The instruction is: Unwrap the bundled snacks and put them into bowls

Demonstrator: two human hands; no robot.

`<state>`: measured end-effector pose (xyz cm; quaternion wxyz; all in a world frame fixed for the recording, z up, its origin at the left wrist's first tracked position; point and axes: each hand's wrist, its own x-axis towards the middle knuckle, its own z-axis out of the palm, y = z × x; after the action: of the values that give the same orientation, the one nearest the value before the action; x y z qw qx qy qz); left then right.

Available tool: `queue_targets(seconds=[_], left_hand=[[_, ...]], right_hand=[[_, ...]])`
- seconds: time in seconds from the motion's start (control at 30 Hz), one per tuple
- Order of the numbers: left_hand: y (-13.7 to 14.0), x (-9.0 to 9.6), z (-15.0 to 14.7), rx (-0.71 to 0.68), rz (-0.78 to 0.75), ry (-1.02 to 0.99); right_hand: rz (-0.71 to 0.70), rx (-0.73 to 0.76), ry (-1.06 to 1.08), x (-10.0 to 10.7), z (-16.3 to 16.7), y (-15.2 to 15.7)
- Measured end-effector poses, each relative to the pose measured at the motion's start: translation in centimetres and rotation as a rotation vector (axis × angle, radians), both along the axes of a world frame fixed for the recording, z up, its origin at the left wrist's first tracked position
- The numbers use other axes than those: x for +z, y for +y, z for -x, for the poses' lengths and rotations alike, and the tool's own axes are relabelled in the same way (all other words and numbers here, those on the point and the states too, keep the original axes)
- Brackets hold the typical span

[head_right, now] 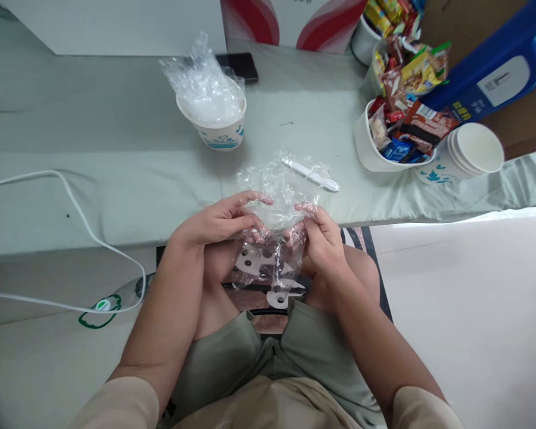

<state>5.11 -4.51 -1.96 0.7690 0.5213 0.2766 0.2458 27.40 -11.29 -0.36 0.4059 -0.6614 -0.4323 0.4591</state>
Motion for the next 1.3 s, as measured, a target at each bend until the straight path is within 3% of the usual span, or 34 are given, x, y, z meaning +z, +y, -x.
queue_targets(seconds=[0.13,0.3,0.43,0.57,0.67,0.77,0.9,0.97,1.03,1.13,1.23,1.3], left_hand=[[-0.1,-0.1,0.3,0.052,0.028,-0.096],[0.5,-0.3,1.1,0.161,-0.116,-0.068],[1.0,-0.5,0.3,0.305,-0.251,0.013],[1.2,-0.3,-0.2,0.414,-0.295,-0.022],[0.9,0.0,0.0,0.379,-0.226,-0.091],[0.8,0.2,0.3,0.362,-0.171,-0.118],[1.0,-0.2,0.9,0.526,-0.163,-0.158],[1.2,-0.4,1.2,0.542,-0.122,-0.187],[1.2,-0.5,1.5,0.429,-0.088,-0.166],[1.1,-0.3,1.7,0.300,-0.135,-0.065],[1.0,-0.1,1.8,0.354,-0.201,-0.096],[0.9,0.0,2.0,0.328,-0.205,-0.126]], right_hand=[[-0.196,0.122,-0.042,0.0,-0.6,0.3],[-0.393,0.363,-0.187,1.9,-1.4,0.5],[-0.440,0.334,-0.351,2.2,-1.7,0.5],[-0.471,0.172,-0.261,1.2,-1.8,0.7],[-0.407,0.029,-0.118,0.7,-0.9,1.4],[-0.213,0.112,-0.028,0.8,0.8,2.5],[-0.004,0.135,0.005,0.4,2.6,3.7],[-0.037,0.053,0.048,0.1,3.0,4.0],[-0.117,0.021,0.081,0.0,3.2,4.2],[-0.139,0.154,0.085,0.3,3.5,4.2],[-0.047,0.320,0.007,0.6,3.6,4.1],[-0.023,0.322,-0.068,0.4,3.4,4.1]])
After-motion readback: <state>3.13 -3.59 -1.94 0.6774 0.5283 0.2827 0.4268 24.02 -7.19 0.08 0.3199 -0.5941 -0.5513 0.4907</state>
